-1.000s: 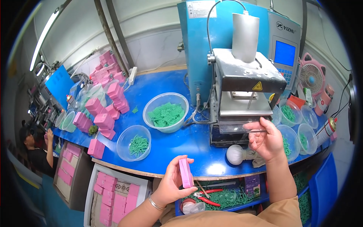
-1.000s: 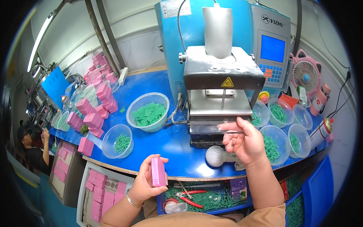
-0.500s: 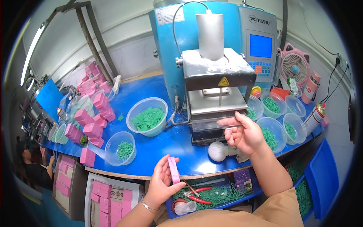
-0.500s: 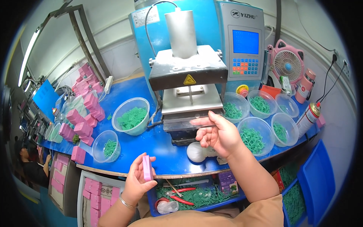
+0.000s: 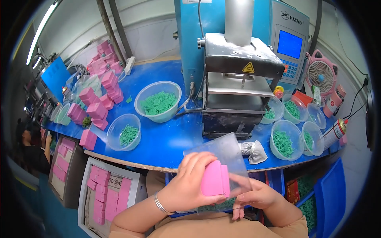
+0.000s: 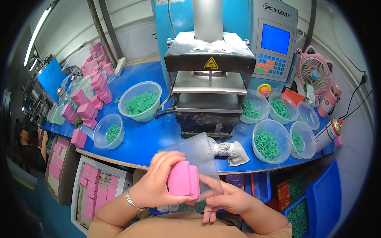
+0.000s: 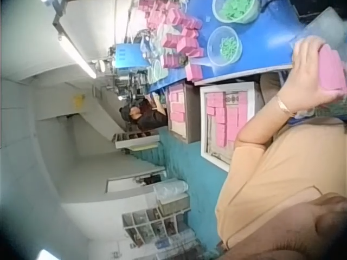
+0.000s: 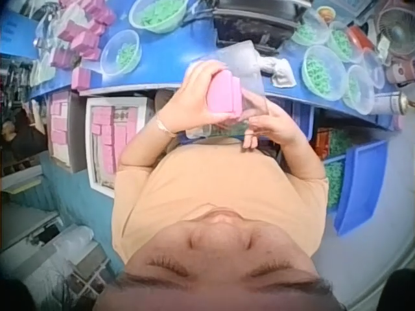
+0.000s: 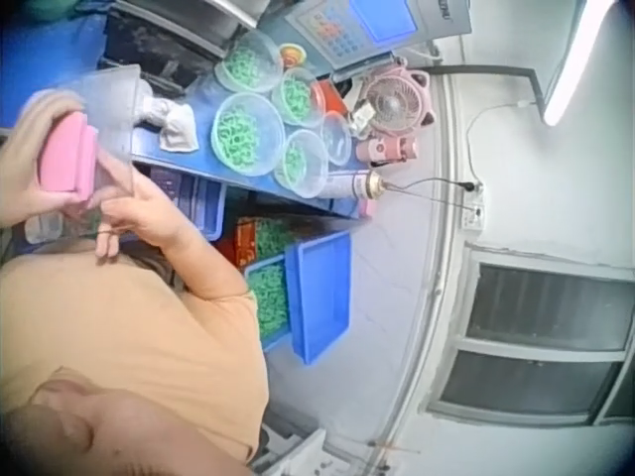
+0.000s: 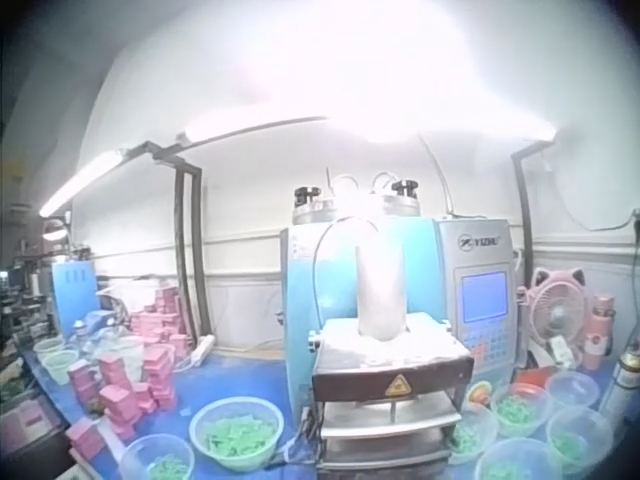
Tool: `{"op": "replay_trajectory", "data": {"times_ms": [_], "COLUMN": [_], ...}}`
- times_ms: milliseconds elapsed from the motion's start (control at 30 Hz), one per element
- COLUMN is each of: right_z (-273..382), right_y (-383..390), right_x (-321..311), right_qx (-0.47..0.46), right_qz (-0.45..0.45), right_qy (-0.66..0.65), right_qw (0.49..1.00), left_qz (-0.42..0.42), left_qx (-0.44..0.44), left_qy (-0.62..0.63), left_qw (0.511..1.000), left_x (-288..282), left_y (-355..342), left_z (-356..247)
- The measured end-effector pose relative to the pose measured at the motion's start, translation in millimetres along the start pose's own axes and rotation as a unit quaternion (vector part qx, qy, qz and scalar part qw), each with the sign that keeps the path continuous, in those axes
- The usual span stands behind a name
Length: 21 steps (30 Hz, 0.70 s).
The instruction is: Preparing silicone molds with plastic inserts and operating a wax injection machine.
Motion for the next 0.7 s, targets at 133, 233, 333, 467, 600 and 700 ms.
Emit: {"op": "replay_trajectory", "data": {"times_ms": [133, 233, 333, 467, 600, 700], "right_z": [-13, -15, -19, -16, -32, -45], "right_y": [-11, -18, -23, -22, -27, -35], "right_x": [-14, -24, -28, -34, -38, -32], "right_qx": [-0.015, -0.032, -0.035, -0.055, -0.051, -0.042], "right_qz": [-0.014, -0.03, -0.046, -0.034, -0.02, 0.009], "right_qy": [-0.049, -0.012, 0.012, 0.043, -0.02, -0.019], "right_qw": [0.999, 0.999, 0.998, 0.997, 0.998, 0.999], "left_qz": [0.012, -0.003, -0.051, -0.153, -0.228, -0.204], "left_qx": [-0.031, -0.026, 0.007, -0.087, -0.111, 0.042], "left_qy": [0.017, -0.017, -0.069, -0.193, -0.148, -0.064], "left_qw": [0.999, 1.0, 0.996, 0.965, 0.956, 0.976], "left_x": [10, 21, 17, -19, -41, -26], "left_y": [12, 21, 21, 25, 33, 26], "left_z": [10, 11, 22, 88, 83, 40]}}
Point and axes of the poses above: each hand's wrist, its own y-axis away from the middle knuckle, its own x-axis out of the palm, z = x × y, the point moved 7 cm from there along -y, towards the middle knuckle, and after that the axes turned 3 degrees about -x, right-handed, at the moved point
